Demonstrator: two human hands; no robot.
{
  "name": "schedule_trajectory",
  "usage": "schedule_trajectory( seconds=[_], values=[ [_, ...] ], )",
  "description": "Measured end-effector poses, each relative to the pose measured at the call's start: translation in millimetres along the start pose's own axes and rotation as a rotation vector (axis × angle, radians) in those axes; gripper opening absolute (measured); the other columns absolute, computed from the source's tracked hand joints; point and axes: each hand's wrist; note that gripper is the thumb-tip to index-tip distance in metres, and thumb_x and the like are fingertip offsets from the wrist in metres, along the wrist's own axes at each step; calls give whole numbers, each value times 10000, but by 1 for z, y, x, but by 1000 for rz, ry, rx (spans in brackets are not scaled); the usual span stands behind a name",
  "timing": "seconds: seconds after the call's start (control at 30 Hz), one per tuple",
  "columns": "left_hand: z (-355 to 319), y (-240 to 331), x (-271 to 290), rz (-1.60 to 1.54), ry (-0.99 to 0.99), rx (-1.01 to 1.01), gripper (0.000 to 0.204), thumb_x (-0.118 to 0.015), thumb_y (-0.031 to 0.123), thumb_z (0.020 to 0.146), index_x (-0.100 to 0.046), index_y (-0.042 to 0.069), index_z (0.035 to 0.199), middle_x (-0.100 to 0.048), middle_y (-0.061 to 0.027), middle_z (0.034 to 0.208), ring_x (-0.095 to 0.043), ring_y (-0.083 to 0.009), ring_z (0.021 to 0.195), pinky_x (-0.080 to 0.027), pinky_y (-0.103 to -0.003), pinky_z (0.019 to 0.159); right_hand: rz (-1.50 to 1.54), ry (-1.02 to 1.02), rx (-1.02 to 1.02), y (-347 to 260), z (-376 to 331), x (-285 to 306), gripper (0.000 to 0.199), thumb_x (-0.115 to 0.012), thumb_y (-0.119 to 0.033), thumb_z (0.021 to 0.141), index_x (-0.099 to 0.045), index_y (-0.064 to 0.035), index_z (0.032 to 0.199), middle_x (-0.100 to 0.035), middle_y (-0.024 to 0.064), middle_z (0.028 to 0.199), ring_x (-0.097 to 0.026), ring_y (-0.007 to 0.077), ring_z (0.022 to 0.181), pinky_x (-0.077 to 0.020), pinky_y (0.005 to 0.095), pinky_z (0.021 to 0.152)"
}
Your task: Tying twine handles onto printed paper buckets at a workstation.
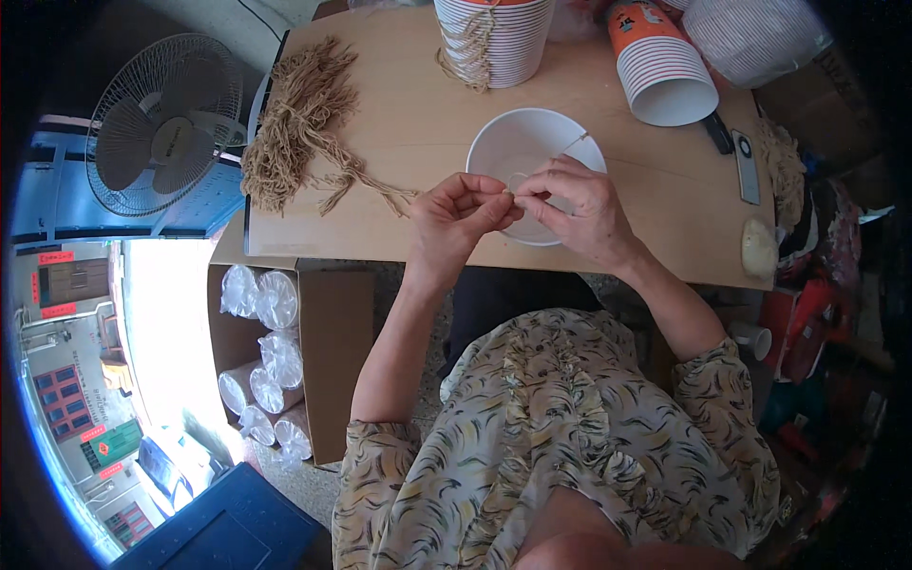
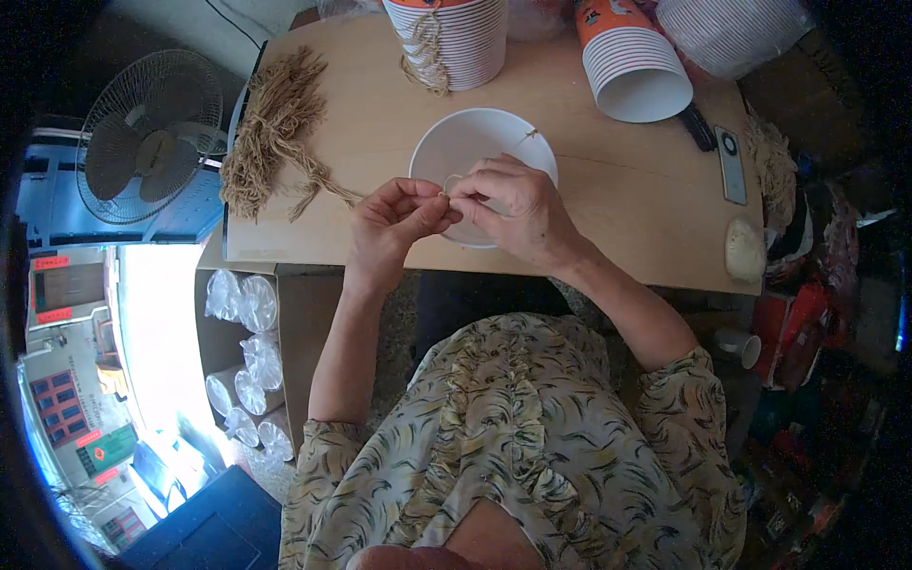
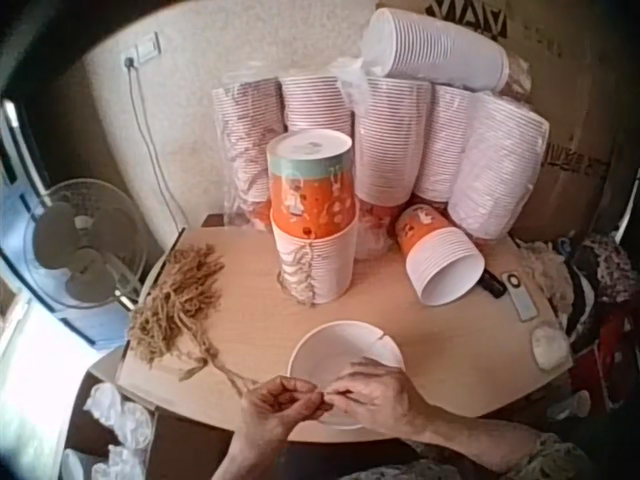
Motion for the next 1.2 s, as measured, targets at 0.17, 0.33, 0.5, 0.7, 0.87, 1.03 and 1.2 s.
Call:
schedule_trajectory(
  seconds=[0.17,0.33,0.5,0.7,0.87,1.03,1.2],
  values=[
    [-2,2,-2,31,-33,7,180,-633,14,960,-616,-85,1109,-712,-139,978,-717,-184,911,-594,-278,823,25,5,-39,0,-1,-2,102,-719,-2,812,-690,-17,909,-654,89,813,-635,236,767,-513,354,712],
    [-3,-1,0,11,-52,27,223,-638,37,962,-614,-75,1153,-709,-135,1015,-711,-190,942,-584,-279,834,49,-2,-53,0,-4,-2,110,-712,48,817,-678,7,912,-665,78,847,-643,182,774,-519,304,718],
    [-5,8,-5,105,6,66,228,-651,62,961,-630,-63,1150,-725,-109,975,-715,-154,895,-588,-255,768,24,0,-54,0,-5,-1,118,-706,55,820,-675,3,922,-658,76,852,-638,182,766,-515,302,713],
    [-4,5,-4,256,18,-18,230,-665,60,950,-652,-71,1138,-735,-106,938,-718,-143,874,-592,-255,762,63,-9,-83,-4,-2,0,92,-695,17,825,-668,-10,909,-644,99,815,-646,238,779,-515,355,720],
    [-4,2,-2,244,-15,-73,245,-670,55,945,-639,-83,1146,-735,-125,942,-720,-151,891,-591,-265,794,87,-23,-126,-1,-5,-4,82,-690,18,831,-663,-7,904,-637,97,807,-644,235,771,-511,349,714],
    [-3,0,-1,248,-23,-65,273,-673,61,944,-622,-93,1164,-736,-129,953,-721,-158,923,-585,-259,808,116,-21,-105,1,-5,-4,75,-685,17,840,-662,-5,908,-639,97,809,-643,234,761,-510,341,710],
    [-3,2,-3,240,-44,-43,275,-652,50,954,-607,-98,1182,-734,-136,968,-721,-167,936,-583,-262,832,154,-48,-137,2,-5,0,68,-681,9,858,-660,16,923,-655,101,839,-658,219,785,-522,330,729]
  ],
)
Point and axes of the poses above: each hand's wrist, its own z-axis towards the middle knuckle, its own x-axis out of the back of the hand, y = z × x
